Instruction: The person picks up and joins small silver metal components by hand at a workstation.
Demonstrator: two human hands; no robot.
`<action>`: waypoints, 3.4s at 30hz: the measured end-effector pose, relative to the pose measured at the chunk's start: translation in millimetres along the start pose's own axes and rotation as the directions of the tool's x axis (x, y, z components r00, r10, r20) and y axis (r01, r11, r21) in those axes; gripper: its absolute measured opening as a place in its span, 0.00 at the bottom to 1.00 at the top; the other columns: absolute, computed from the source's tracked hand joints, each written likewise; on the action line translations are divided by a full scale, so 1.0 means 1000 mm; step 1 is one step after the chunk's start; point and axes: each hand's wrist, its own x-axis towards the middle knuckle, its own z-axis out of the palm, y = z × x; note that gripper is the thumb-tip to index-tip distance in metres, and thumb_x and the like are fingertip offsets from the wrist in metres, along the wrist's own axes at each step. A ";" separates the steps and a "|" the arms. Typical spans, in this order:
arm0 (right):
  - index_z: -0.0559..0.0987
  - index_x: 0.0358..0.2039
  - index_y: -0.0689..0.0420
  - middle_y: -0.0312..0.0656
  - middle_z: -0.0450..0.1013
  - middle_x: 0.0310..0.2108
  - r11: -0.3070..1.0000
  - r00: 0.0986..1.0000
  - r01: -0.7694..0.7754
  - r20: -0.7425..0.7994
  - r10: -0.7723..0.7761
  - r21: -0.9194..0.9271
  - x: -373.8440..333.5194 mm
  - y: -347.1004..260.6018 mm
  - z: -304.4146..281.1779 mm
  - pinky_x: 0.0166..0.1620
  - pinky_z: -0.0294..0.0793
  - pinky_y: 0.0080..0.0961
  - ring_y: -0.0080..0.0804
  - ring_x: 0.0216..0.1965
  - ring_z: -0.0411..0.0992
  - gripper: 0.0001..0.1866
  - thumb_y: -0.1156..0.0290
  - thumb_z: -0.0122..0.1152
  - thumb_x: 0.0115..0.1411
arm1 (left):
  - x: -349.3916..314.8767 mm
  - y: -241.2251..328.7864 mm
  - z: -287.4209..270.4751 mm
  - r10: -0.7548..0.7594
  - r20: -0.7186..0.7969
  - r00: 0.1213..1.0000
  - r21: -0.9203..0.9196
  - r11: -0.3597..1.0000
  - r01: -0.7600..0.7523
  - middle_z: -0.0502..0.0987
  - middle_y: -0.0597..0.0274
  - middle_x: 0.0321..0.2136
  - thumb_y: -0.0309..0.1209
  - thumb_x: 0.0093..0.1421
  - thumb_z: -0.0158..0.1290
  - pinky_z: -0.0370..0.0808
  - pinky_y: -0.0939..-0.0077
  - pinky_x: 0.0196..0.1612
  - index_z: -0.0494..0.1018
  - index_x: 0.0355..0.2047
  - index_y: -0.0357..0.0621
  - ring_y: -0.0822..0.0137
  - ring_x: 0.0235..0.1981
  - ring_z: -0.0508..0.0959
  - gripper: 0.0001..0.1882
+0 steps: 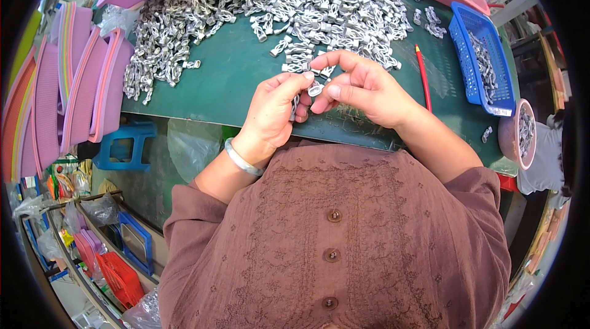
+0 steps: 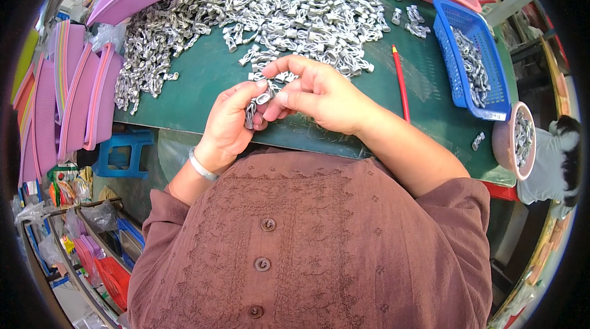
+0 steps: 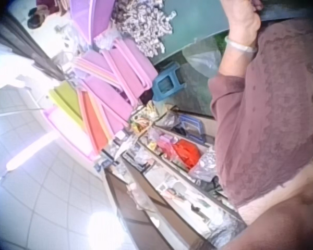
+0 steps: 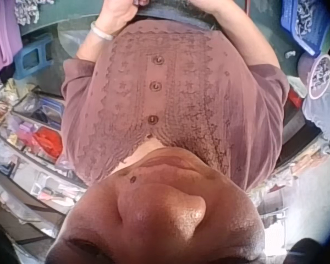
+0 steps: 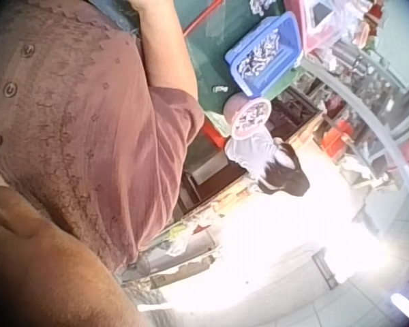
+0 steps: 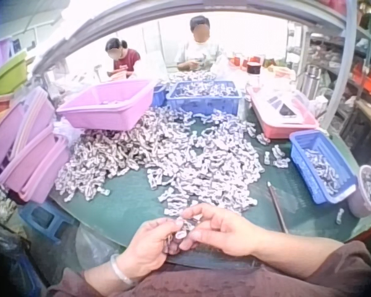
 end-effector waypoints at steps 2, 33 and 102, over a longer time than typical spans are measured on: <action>0.62 0.50 0.62 0.43 0.73 0.30 1.000 1.000 -0.009 -0.009 0.009 0.002 0.000 0.000 0.000 0.43 0.70 0.22 0.27 0.34 0.73 0.22 0.69 0.53 0.57 | -0.001 0.000 0.002 0.031 -0.020 0.999 -0.008 0.999 -0.031 0.70 0.67 0.17 0.34 0.57 0.49 0.60 0.87 0.17 0.70 0.25 0.43 0.78 0.15 0.65 0.09; 0.74 0.24 0.58 0.40 0.66 0.34 -0.113 0.938 0.113 0.144 -0.314 -0.987 -0.001 0.001 -0.008 0.43 0.61 0.32 0.37 0.42 0.62 0.11 0.68 0.65 0.40 | 0.001 -0.006 -0.019 0.085 0.167 0.982 -0.316 0.948 -0.028 0.74 0.57 0.32 0.34 0.58 0.42 0.70 0.75 0.31 0.68 0.40 0.40 0.66 0.29 0.74 0.13; 0.74 0.33 0.62 0.38 0.74 0.29 0.999 0.913 -0.041 -0.406 0.030 -0.018 -0.093 -0.003 -0.013 0.36 0.70 0.16 0.19 0.30 0.71 0.06 0.75 0.56 0.55 | 0.007 -0.011 0.071 0.032 0.361 0.932 0.208 0.972 -0.114 0.71 0.68 0.21 0.30 0.60 0.47 0.65 0.87 0.21 0.71 0.36 0.42 0.77 0.20 0.71 0.07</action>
